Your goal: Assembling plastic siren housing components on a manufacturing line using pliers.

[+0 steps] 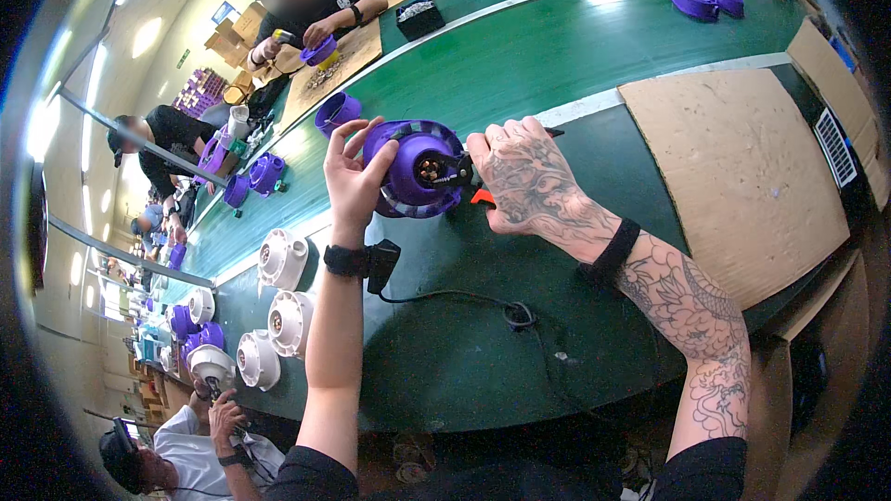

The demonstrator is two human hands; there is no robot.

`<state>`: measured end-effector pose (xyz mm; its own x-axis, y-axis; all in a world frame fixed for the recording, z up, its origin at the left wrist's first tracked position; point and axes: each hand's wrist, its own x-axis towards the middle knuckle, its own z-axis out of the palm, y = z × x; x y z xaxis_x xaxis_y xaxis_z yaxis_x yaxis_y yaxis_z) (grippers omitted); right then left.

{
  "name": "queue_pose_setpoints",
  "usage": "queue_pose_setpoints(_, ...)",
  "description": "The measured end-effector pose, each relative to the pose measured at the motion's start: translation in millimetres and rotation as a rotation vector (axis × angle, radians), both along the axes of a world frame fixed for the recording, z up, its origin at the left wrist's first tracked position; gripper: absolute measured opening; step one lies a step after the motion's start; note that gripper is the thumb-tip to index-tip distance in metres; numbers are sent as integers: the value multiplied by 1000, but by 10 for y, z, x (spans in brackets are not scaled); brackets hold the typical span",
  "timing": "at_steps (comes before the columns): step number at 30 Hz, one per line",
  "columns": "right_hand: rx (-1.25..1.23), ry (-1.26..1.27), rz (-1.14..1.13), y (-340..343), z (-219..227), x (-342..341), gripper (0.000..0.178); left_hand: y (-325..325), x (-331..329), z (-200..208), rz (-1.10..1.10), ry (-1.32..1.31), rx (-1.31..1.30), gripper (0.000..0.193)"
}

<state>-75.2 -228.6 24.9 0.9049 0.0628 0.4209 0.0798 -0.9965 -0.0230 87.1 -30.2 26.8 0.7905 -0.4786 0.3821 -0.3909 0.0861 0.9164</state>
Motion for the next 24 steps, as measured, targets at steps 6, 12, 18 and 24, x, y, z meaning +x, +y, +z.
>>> queue_pose_setpoints(6,-40,2,-26,19,55,-17,43,-66,-148,77,46,-170,140,50)
queue_pose_setpoints(12,285,286,-53,23,98,-15,44,-107,-233,29,189,-388,140,46)
queue_pose_setpoints(18,905,675,-42,-87,-94,162,40,-123,-341,115,252,-727,220,43)
queue_pose_setpoints(24,1105,696,58,-98,-178,211,39,-135,-312,145,319,-840,147,41)
